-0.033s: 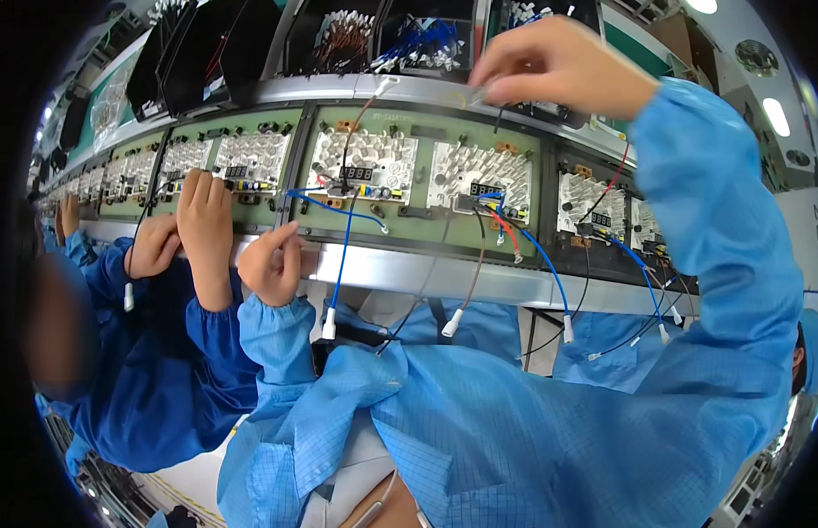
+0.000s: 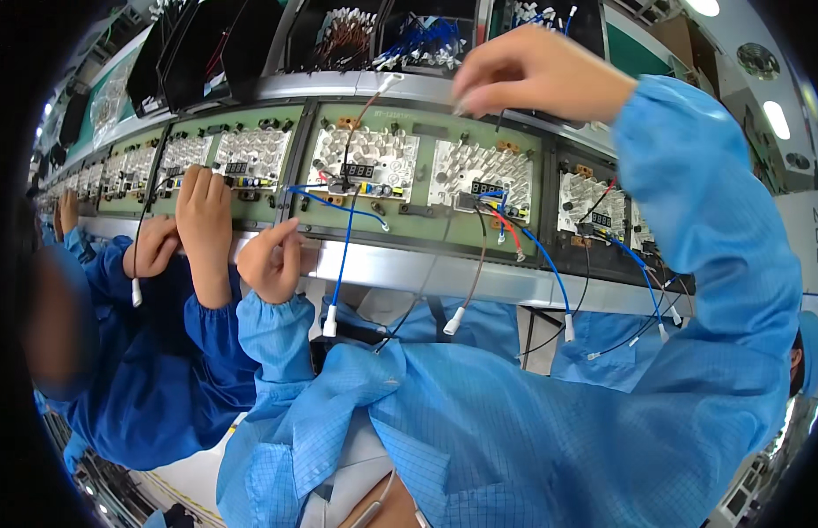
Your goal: Assembling and connecting wires to electronic circuit boards at a manual assembly station.
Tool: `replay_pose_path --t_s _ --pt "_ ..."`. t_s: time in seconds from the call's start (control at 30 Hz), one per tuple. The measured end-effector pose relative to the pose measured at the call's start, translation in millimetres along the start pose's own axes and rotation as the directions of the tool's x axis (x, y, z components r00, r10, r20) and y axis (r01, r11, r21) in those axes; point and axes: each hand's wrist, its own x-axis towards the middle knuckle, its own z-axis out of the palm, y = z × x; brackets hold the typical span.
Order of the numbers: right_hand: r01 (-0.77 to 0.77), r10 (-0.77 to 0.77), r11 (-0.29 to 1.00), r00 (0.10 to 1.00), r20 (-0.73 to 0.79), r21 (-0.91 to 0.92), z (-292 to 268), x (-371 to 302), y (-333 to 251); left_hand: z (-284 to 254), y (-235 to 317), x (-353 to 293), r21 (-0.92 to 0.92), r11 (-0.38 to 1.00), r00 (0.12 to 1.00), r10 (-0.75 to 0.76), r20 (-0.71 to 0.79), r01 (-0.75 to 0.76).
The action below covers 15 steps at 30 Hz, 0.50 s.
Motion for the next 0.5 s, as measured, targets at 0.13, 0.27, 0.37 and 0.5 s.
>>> replay_pose_path --t_s 0.13,0.27,0.37,0.5 --pt "-0.108 0.092 0.92 0.994 0.061 0.376 34 21 11 7 0 5 -0.072 0.995 0.995 0.064 -0.079 -0.07" --pt "-0.093 0.082 0.933 0.996 0.047 0.348 46 33 14 10 5 3 -0.152 0.988 0.997 0.026 -0.072 -0.037" --pt "-0.005 0.006 0.948 1.0 -0.001 0.318 58 42 27 7 6 2 -0.157 0.987 0.999 0.018 -0.042 -0.025" --pt "0.045 -0.044 0.999 0.997 0.062 -0.022 75 50 35 9 7 4 -0.149 0.989 0.999 0.017 -0.04 -0.022"
